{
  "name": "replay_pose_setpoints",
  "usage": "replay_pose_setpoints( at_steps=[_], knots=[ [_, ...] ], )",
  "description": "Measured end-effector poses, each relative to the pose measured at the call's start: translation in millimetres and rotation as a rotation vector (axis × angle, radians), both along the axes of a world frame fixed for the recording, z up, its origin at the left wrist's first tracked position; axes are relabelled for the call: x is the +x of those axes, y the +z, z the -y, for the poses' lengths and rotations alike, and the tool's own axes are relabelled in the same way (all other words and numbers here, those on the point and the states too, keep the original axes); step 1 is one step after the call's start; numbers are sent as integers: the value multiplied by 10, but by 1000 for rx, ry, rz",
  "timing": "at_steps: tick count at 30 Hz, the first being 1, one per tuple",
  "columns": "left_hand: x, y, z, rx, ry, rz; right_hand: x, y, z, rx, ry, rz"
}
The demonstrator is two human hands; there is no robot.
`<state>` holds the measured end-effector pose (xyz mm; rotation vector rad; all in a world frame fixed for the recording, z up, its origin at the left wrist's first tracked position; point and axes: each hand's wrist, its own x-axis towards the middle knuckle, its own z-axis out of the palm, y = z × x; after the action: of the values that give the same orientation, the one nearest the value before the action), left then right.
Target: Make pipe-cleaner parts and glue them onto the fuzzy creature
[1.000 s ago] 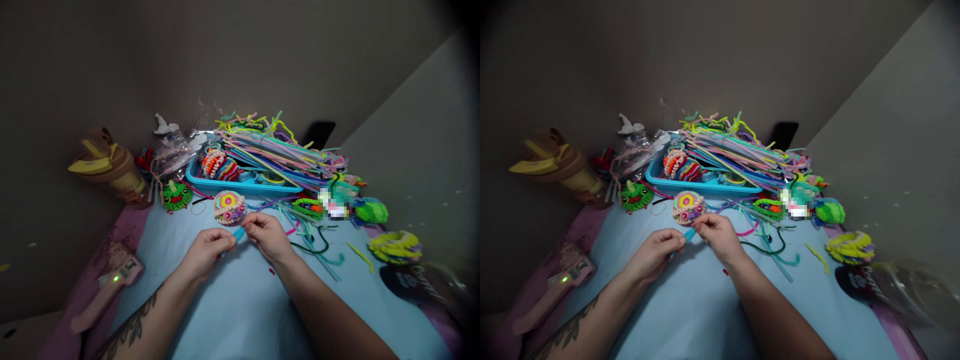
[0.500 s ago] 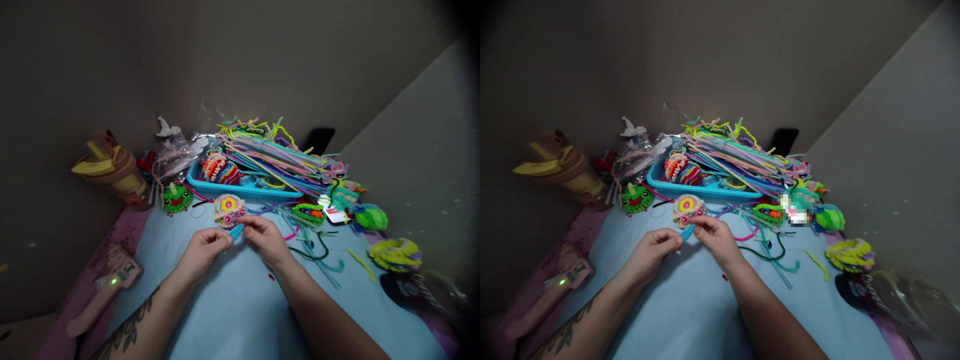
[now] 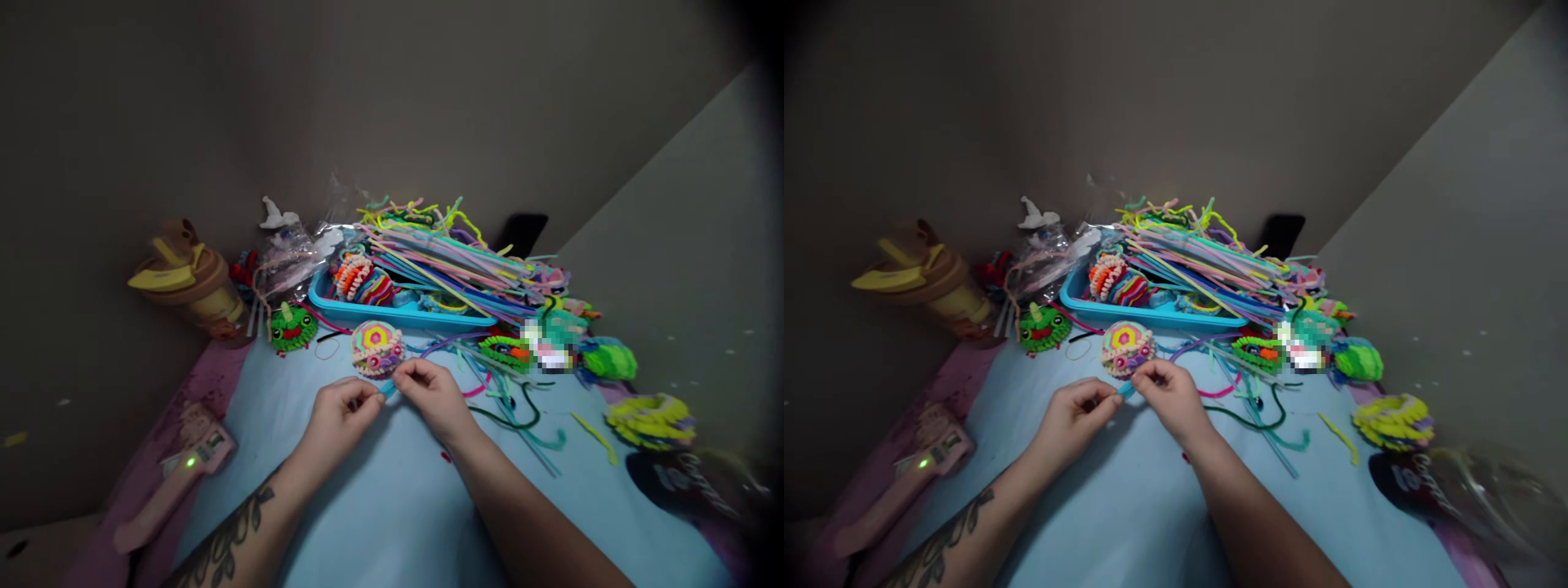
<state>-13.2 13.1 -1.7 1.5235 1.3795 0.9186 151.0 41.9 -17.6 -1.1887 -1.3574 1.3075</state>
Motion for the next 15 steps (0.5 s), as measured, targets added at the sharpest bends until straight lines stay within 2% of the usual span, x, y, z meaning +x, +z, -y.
replay_pose_setpoints(
  at_steps=[3, 15],
  knots=[
    [0, -8, 6, 38, 7, -27, -17, 0, 12, 45, -19, 82],
    [3, -40, -7, -63, 22, 60, -62, 56, 60, 228, -57, 263]
  ],
)
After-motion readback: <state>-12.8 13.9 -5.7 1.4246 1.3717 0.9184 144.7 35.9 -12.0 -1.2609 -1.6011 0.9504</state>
